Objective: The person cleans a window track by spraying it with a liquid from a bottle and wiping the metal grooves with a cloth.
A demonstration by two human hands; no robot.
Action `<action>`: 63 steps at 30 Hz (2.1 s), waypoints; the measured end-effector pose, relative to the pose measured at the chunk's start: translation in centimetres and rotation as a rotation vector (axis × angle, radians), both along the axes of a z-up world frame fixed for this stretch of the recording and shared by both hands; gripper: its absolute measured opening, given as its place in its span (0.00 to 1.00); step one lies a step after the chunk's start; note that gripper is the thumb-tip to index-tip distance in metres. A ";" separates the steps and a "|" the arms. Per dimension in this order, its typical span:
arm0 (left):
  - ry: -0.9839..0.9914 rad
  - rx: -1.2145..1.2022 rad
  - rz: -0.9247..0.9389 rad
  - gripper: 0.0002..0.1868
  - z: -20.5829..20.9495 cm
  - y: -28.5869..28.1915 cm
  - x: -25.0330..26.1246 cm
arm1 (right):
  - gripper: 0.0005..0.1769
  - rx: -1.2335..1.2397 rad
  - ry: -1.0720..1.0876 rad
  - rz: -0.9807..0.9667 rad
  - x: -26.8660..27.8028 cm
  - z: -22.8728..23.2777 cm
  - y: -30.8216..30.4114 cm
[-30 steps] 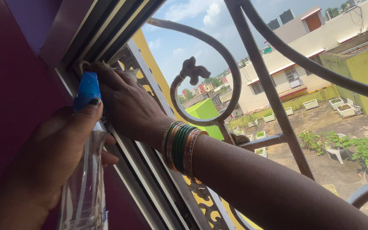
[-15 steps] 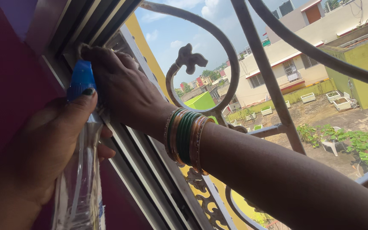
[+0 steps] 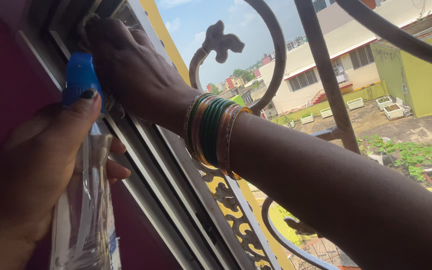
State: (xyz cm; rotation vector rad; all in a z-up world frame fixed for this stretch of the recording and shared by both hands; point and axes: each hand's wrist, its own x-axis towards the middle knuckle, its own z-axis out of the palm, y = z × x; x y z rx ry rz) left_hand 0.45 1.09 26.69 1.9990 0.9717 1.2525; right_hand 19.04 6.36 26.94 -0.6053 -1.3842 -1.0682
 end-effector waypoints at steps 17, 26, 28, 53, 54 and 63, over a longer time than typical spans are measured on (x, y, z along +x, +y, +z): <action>0.085 0.074 -0.251 0.30 -2.9 0.0 0.9 | 0.26 -0.556 0.110 -0.088 -0.8 -4.7 -3.0; 0.107 0.111 -0.307 0.28 -5.4 0.2 0.9 | 0.34 -0.340 0.074 -0.139 -1.3 -9.3 -1.6; 0.110 0.089 -0.300 0.27 -6.1 0.1 0.6 | 0.33 -0.408 0.099 -0.150 -1.7 -10.6 -2.6; 0.185 -0.020 -0.292 0.26 -8.4 -1.1 0.5 | 0.30 -0.459 0.160 -0.018 -1.4 -17.0 -4.4; 0.188 -0.024 -0.313 0.26 -8.6 -1.1 0.3 | 0.29 -0.436 0.150 -0.007 -1.6 -17.2 -4.2; 0.199 -0.122 -0.302 0.28 -12.5 -1.0 -0.1 | 0.33 -0.520 0.092 -0.191 -2.0 -21.3 -4.9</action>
